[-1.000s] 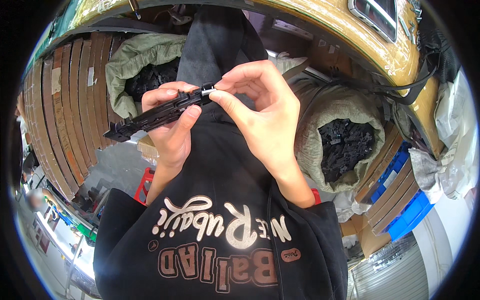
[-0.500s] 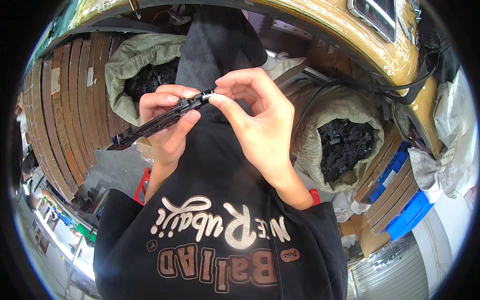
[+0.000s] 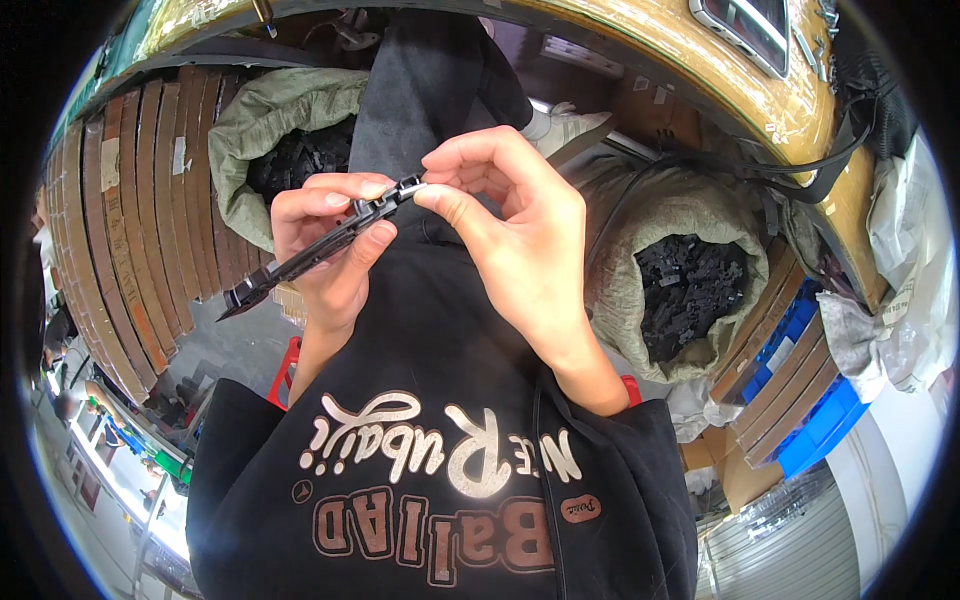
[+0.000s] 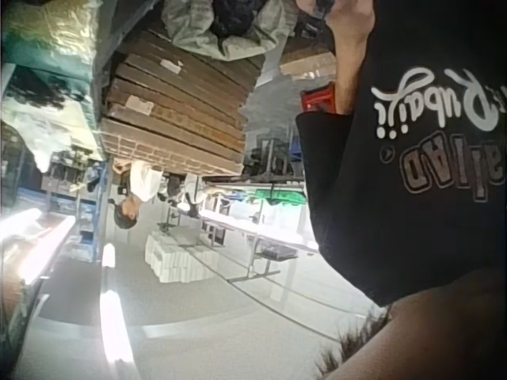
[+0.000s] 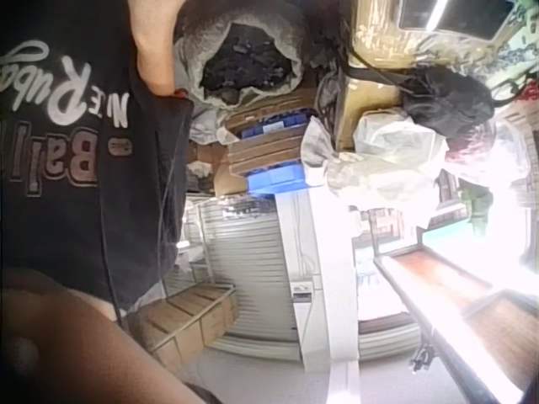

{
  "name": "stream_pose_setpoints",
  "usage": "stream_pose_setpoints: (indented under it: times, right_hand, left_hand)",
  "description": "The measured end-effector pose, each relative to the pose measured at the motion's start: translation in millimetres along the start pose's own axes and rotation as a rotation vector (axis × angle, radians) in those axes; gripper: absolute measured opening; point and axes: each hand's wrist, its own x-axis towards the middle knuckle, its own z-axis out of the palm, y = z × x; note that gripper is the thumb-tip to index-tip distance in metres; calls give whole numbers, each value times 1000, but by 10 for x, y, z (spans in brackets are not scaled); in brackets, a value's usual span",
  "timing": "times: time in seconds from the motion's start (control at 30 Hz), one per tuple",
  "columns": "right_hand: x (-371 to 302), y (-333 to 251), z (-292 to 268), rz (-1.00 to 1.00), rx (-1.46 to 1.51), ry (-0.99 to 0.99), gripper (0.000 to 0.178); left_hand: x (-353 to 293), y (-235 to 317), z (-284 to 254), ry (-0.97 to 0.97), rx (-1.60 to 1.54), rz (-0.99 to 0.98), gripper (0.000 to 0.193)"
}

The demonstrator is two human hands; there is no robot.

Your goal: Assembling small plastic components at a manufacturing workbench, including soldering.

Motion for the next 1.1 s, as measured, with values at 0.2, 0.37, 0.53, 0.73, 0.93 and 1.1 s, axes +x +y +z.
stream_pose_setpoints:
  times: [0.2,0.37,0.53,0.73,0.93,1.1]
  right_hand:
    - [7,-11,-17,14,5,-14,16]
    - [-31,9,0,-110,-125,47,16]
    - [-37,24,-1,-295,-296,105,17]
    - [-24,-39,-13,-344,-472,36,17]
    - [-39,-17,13,-189,-270,-16,19]
    - [-74,-35,40,-119,-209,-20,15]
  left_hand:
    - [6,-18,1,1,-7,8,33]
    - [14,-13,24,0,-34,-19,35]
    - [48,8,40,-21,-39,-30,36]
    - [25,-18,6,-16,-47,-35,36]
    - [4,-24,13,30,-104,-37,35]
    - [-18,-26,-1,32,-124,-37,35]
